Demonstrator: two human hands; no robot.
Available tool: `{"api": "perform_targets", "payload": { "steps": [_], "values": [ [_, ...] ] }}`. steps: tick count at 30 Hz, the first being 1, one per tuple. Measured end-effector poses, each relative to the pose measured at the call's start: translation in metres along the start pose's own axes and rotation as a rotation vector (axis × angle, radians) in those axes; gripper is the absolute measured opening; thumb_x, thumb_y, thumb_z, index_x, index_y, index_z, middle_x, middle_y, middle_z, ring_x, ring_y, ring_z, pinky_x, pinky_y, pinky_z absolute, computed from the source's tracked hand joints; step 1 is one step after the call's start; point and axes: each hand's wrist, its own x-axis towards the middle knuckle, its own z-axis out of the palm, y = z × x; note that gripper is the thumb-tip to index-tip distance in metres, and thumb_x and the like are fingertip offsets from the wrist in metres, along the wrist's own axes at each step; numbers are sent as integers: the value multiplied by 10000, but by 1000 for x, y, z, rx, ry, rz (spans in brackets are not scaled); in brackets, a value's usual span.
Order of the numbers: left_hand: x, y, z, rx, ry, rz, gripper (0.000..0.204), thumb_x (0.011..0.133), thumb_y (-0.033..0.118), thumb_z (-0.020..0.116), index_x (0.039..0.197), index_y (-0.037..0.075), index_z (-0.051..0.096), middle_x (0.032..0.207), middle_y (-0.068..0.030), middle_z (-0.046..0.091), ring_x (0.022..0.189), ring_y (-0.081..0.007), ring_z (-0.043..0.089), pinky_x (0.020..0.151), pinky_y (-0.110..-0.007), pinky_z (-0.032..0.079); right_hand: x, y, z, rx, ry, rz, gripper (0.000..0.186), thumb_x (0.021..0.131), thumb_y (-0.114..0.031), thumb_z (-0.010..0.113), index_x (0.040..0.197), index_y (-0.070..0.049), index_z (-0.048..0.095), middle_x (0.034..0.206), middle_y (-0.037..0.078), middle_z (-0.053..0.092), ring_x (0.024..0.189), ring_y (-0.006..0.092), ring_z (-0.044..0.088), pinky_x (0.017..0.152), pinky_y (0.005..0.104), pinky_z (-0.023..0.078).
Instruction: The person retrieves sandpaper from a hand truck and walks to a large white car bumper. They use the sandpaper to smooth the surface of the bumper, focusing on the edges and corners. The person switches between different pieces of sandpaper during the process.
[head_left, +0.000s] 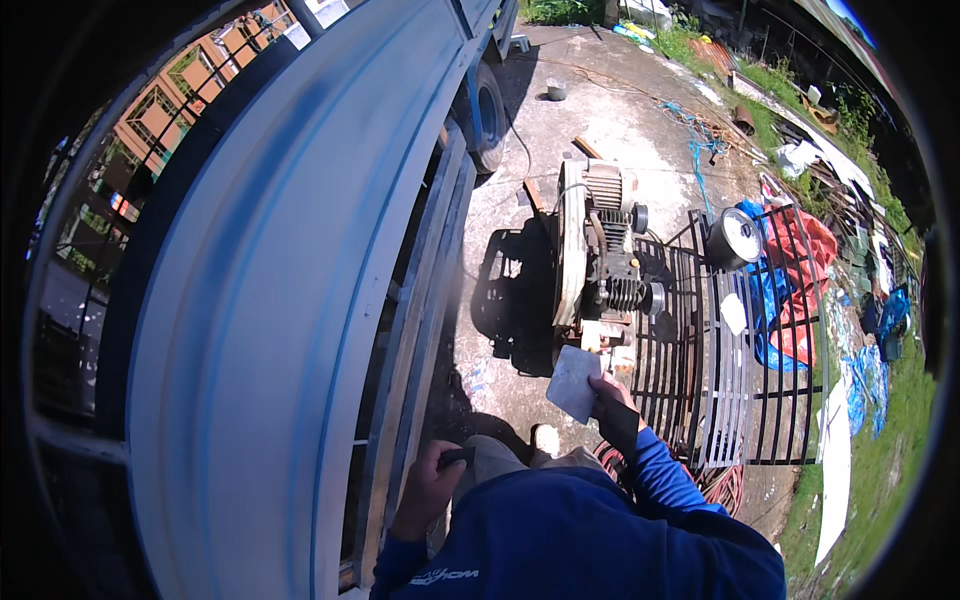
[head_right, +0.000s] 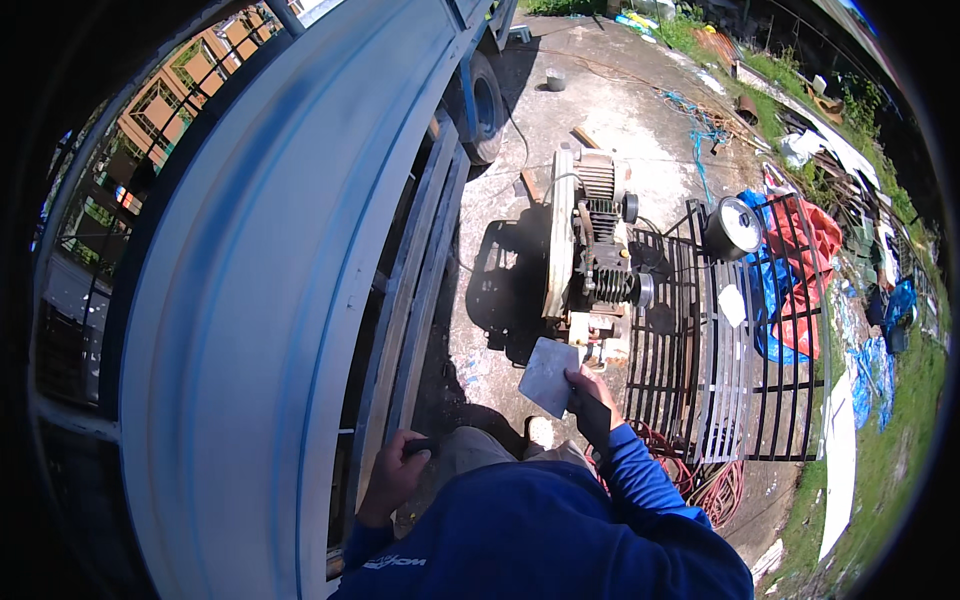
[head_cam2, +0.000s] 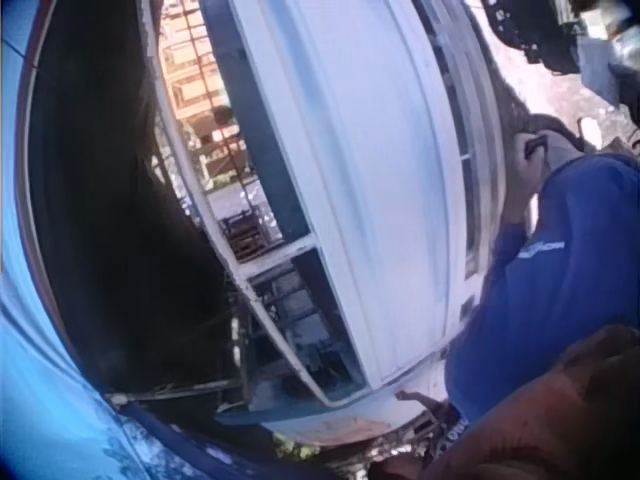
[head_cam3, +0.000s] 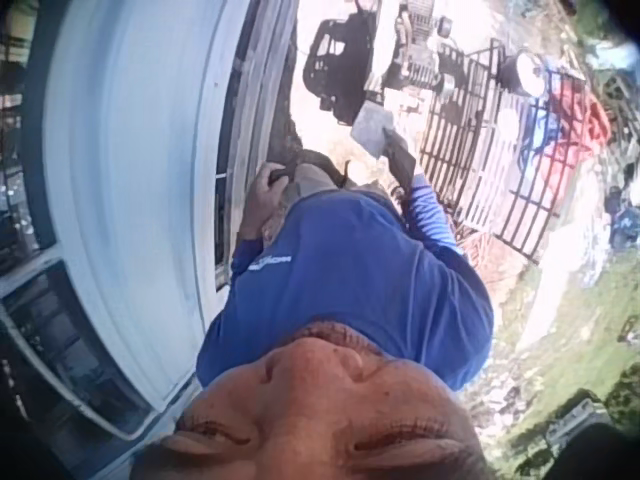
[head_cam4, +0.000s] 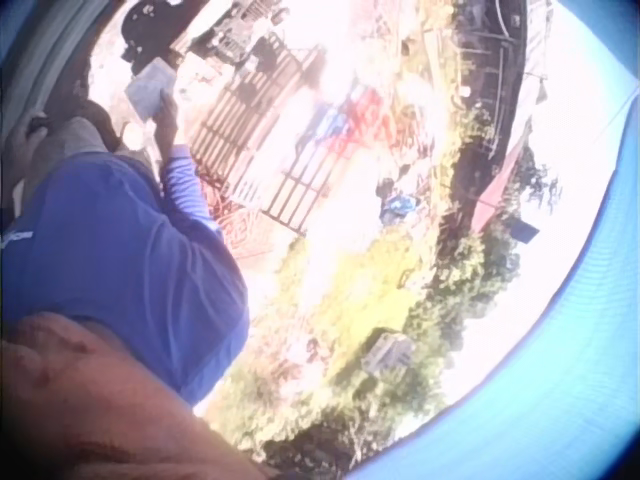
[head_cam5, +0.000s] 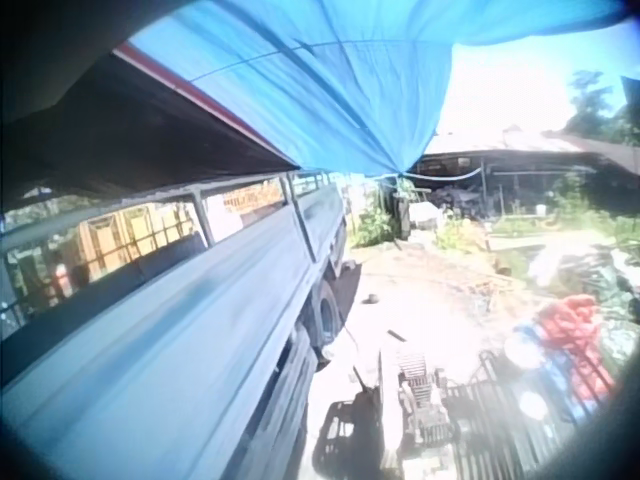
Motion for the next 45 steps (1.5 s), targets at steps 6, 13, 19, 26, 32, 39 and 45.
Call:
{"api": "perform_targets", "payload": {
  "steps": [6, 13, 19, 26, 32, 39, 45],
  "values": [
    [131, -30, -32, -240, 121, -80, 285, 953, 55, 561, 1233, 5, 578, 1114, -126, 643, 899, -200, 686, 813, -314, 546, 138, -70, 99, 49, -220, 202, 297, 1000, -187, 552, 1271, -63, 559, 946, -3, 626, 690, 72, 555, 599, 231, 444],
    [312, 38, -103, -467, 91, -82, 252, 994, 26, 448, 1244, 9, 468, 1093, -173, 633, 923, -243, 716, 732, -316, 603, 293, -101, 159, 114, -223, 235, 306, 999, -245, 589, 1248, -67, 574, 823, -34, 583, 548, 29, 412, 483, 193, 312],
    [454, 90, -134, -372, -54, -135, 260, 988, 11, 454, 1247, -6, 462, 1149, -202, 685, 883, -217, 722, 710, -294, 574, 413, -159, 192, 205, -167, 164, 296, 1008, -248, 583, 1247, -75, 553, 827, -46, 561, 559, 22, 388, 484, 187, 305],
    [645, 131, -122, -293, -75, -124, 286, 969, -2, 495, 1255, -1, 486, 1154, -186, 695, 844, -186, 704, 728, -294, 545, 578, -236, 168, 274, -88, 134, 285, 1017, -223, 562, 1269, -89, 548, 827, -46, 556, 554, 22, 393, 480, 187, 311],
    [866, 235, -91, -240, -151, -176, 296, 982, 8, 480, 1276, 35, 478, 1048, -145, 690, 735, -146, 663, 648, -261, 520, 705, -371, 148, 303, 148, 70, 331, 1015, -221, 553, 1319, -90, 537, 859, -38, 572, 548, 28, 409, 484, 190, 321],
    [1103, 331, -30, -119, -458, -142, 390, 1003, 107, 537, 1386, 49, 492, 933, -84, 696, 669, -87, 627, 588, -220, 488, 810, -461, 57, 620, 174, -89, 308, 1025, -221, 557, 1281, -56, 514, 807, 19, 568, 436, 69, 398, 401, 221, 346],
    [1310, 386, 45, -2, -686, -205, 248, 995, 165, 577, 1215, 52, 565, 850, -59, 684, 665, -89, 639, 576, -230, 497, 873, -501, -9, 782, 252, -271, 254, 1047, -199, 503, 1261, -62, 489, 760, 67, 591, 406, 104, 423, 365, 254, 359]
  ]
}}
